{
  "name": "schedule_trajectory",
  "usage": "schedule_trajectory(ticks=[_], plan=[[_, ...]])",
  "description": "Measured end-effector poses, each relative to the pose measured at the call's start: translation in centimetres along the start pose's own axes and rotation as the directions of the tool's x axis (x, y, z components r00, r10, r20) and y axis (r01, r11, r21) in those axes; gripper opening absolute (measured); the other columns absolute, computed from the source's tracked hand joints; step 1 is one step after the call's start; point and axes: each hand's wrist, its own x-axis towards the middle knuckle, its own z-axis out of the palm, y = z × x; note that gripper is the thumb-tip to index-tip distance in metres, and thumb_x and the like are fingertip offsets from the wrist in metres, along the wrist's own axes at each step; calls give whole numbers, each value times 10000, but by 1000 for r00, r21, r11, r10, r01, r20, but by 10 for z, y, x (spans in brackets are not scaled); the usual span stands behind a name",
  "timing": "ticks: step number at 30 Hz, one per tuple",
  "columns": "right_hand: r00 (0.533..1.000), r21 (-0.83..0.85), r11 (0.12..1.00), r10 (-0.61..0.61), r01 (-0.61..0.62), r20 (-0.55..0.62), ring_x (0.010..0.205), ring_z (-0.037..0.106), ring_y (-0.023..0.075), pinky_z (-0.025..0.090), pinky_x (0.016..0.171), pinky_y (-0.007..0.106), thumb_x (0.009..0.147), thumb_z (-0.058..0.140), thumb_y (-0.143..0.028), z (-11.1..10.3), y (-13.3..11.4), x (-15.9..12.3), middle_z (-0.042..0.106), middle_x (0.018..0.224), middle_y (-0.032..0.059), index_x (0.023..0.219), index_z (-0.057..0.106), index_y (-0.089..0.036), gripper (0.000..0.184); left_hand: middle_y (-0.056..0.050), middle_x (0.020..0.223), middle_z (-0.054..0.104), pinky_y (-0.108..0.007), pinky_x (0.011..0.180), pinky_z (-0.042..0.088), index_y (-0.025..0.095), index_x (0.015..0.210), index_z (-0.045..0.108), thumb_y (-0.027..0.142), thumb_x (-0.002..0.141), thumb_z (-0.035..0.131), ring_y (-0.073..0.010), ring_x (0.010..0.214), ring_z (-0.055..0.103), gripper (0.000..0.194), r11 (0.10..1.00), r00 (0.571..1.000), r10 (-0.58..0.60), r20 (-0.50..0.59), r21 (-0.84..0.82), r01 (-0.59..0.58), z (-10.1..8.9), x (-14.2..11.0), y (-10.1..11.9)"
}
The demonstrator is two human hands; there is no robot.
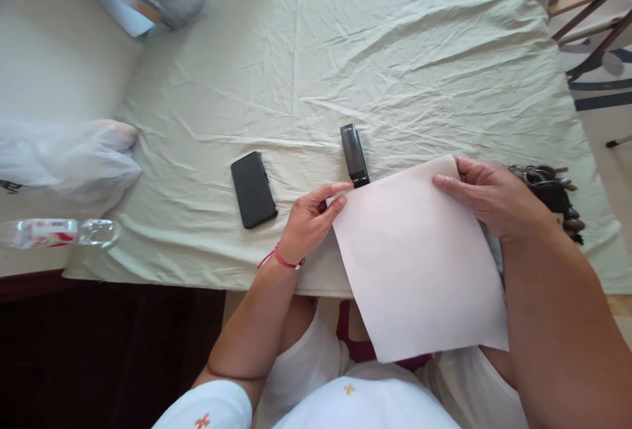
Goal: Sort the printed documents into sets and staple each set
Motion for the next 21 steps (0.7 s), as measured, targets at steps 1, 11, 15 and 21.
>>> schedule_trajectory(ticks=[1,11,15,21], plan=[[1000,3,1000,-7,7,5,604,733,215,623,479,297,727,919,-499,0,0,0,788,822,34,1114,780,-278,467,-52,1140,741,-280,732,427,189,1272,757,308,973,619,-149,871,614,351,1000,1000,3,-13,-20,-3,0,0,0],[999,-23,999,-35,35,23,602,720,194,610,487,270,744,906,-490,-1,1,2,774,794,13,1066,767,-274,413,-34,976,738,-295,777,440,158,1123,778,271,941,654,-130,759,556,247,994,1000,-9,27,112,6,-6,0,2],[997,-37,998,-53,55,52,591,706,186,596,487,261,761,894,-483,0,-1,0,772,787,13,989,760,-266,341,-42,1035,737,-301,837,455,149,1091,751,284,937,668,-152,874,610,221,989,998,-10,61,151,1,-8,1,5],[993,-80,992,-89,95,72,573,684,173,564,463,242,768,880,-508,1,-2,-2,761,767,8,923,748,-256,324,-42,982,707,-299,856,466,156,991,699,269,935,671,-169,936,633,129,989,997,20,77,146,-31,-9,0,4]])
